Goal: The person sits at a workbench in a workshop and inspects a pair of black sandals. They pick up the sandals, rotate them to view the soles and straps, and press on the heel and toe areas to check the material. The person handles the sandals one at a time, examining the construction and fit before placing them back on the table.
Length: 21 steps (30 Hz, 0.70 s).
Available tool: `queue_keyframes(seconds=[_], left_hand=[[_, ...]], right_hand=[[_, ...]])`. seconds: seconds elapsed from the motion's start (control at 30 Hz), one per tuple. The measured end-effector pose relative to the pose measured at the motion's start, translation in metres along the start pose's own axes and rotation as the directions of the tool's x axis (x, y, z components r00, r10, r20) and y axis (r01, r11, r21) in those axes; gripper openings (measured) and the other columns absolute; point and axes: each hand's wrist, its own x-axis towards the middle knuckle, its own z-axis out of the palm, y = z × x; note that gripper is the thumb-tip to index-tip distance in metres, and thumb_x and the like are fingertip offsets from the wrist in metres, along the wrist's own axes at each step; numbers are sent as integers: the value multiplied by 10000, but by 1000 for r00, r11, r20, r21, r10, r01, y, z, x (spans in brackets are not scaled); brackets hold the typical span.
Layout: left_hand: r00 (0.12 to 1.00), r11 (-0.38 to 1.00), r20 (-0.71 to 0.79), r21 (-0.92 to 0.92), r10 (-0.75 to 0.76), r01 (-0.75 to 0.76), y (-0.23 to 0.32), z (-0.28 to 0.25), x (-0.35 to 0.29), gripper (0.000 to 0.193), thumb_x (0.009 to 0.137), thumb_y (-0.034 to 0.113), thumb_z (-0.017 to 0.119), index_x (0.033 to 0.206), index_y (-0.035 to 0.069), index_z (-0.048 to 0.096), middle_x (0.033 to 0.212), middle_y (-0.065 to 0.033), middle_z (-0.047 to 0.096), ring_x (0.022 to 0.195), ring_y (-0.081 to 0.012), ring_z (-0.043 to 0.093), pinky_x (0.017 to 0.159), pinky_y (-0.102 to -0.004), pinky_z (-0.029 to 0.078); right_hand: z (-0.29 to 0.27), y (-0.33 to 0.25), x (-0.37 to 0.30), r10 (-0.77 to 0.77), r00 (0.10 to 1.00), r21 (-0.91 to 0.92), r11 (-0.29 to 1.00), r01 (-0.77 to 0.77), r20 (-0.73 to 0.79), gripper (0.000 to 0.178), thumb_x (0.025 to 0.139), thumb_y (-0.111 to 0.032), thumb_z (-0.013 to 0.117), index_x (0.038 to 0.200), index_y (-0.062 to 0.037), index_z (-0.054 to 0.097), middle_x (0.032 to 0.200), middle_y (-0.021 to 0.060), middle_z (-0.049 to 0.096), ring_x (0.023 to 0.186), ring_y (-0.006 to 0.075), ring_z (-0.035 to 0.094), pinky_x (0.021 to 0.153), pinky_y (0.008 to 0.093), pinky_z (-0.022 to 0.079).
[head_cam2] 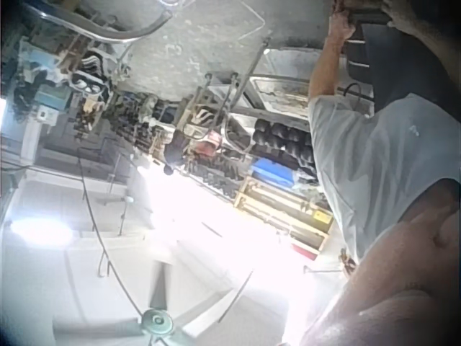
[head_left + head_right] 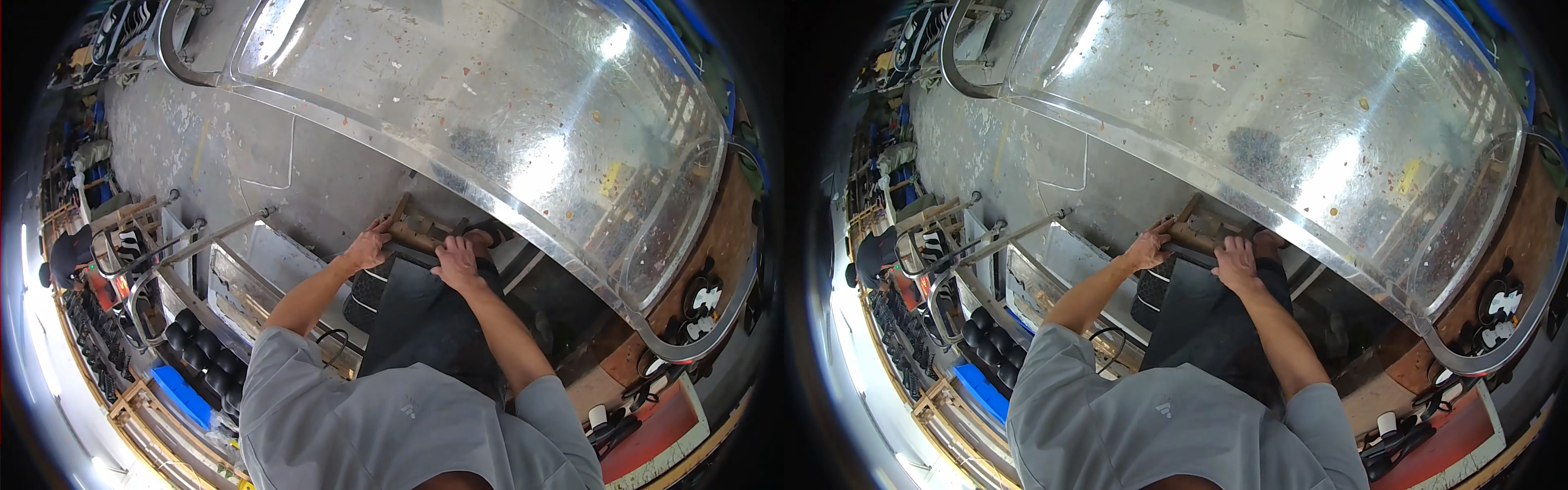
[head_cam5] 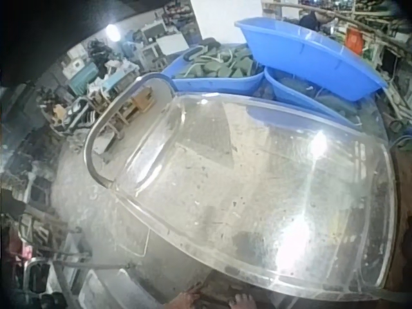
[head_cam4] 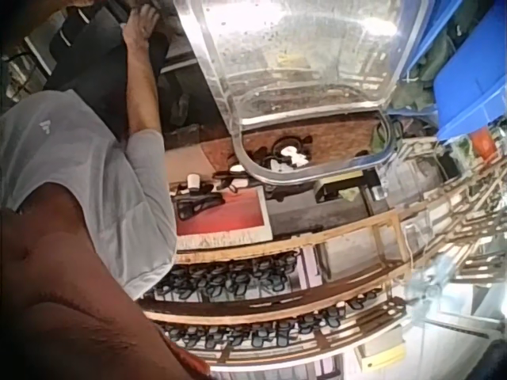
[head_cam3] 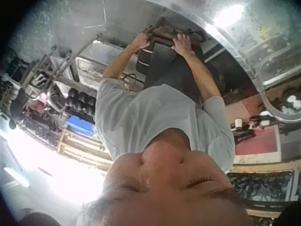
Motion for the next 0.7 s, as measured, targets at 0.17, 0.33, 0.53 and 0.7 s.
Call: queue_keyframes(seconds=[0.17, 0.33, 0.53, 0.7], left_hand=[[997, 983, -54, -177, -59, 48, -7, -9, 1, 282, 671, 121, 705, 870, -58, 618, 1219, -222, 559, 1137, -357, 536, 926, -403, 455], [902, 844, 118, -322, -415, 430, -14, -24, 18, 314, 676, 114, 712, 959, -9, 651, 935, -172, 668, 856, -291, 649, 767, -362, 491], [833, 805, 258, -235, -489, 545, -28, -33, 39, 485, 635, 269, 771, 996, -20, 628, 902, -206, 652, 896, -326, 633, 782, -394, 479], [884, 889, 129, -40, -449, 457, -30, -23, 29, 1029, 516, 466, 846, 1312, -21, 411, 1370, -258, 383, 1265, -387, 380, 1039, -458, 348]], right_hand=[[36, 11, 12, -108, 969, 213, 964, 156, -224, 270, 787, -233, 667, 954, -33, 600, 1094, 138, 548, 1068, 327, 535, 848, 458, 453], [26, 17, 32, -57, 980, 257, 961, 106, -192, 248, 809, -249, 633, 910, -28, 584, 987, 166, 610, 889, 366, 606, 760, 449, 488], [21, 13, 35, 290, 951, 451, 867, -212, -109, 494, 772, -388, 676, 1088, -23, 571, 1040, 198, 621, 1012, 375, 576, 845, 465, 459], [31, -9, -62, 327, 780, 474, 879, -45, -533, 644, 809, -389, 650, 1290, -16, 438, 1276, 220, 470, 1162, 398, 459, 983, 465, 370]])
